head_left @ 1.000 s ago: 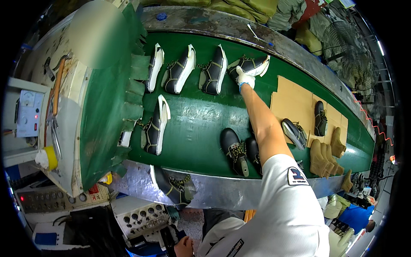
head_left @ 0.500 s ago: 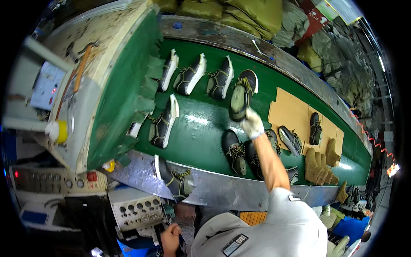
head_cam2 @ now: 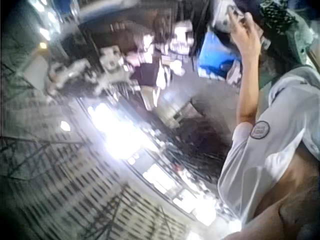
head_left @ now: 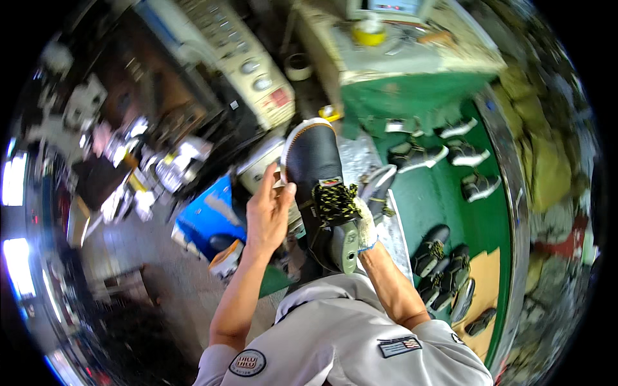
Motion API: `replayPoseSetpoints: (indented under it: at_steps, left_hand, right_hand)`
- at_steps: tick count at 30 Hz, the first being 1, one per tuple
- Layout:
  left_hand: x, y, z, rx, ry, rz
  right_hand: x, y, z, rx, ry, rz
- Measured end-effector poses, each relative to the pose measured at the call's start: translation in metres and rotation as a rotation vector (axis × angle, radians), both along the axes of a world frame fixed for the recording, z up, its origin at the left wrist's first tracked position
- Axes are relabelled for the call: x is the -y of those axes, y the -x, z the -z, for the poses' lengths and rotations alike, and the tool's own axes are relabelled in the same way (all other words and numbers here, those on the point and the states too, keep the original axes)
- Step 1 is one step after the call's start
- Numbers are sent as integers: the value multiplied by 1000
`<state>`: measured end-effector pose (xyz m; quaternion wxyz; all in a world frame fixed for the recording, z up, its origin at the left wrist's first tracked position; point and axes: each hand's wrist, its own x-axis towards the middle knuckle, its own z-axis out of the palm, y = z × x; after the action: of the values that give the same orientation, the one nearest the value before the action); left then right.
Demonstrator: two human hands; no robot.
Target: The person places a shoe upper onto a lasting machine, operates the machine to pull and shape the material over a last, and then places the formed shoe onto a conveyor belt.
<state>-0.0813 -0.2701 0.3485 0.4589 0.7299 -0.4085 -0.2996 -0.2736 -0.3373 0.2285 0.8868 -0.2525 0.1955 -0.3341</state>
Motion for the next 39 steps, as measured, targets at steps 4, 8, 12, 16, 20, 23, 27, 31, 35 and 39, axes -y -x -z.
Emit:
replayPoseSetpoints:
  at_steps: [4, 8, 12, 16, 20, 23, 27, 31, 35, 39]
  left_hand:
    - [-66, -40, 18, 189, 130, -305]
    - [-113, -80, 35, 80, 0, -486]
    - [-138, -118, 33, -47, 63, -577]
    - [-149, -153, 44, -176, 274, -616]
    - [-147, -185, 39, -210, 279, -733]
    - [-142, -207, 50, -235, 343, -676]
    - [-139, -225, 88, -814, 318, -757]
    - [-133, -215, 93, -1161, 364, -754]
    - [-136, -225, 83, -1083, 298, -709]
    - [-143, -236, 79, -967, 158, -678]
  right_hand:
    - [-37, -92, -56, -76, -42, -125]
    - [-64, -159, -53, -168, 50, -229]
    - [-81, -215, -53, -203, 93, -314]
    - [-90, -265, -59, -144, 42, -364]
    - [-91, -303, -60, -129, 130, -356]
    - [-90, -328, -54, -176, 123, -279]
    - [-85, -348, -41, -316, 270, -209]
    - [-84, -347, -36, -428, 414, -193]
    - [-90, -352, -26, -383, 275, -176]
    - [-98, -356, -9, -347, 168, -160]
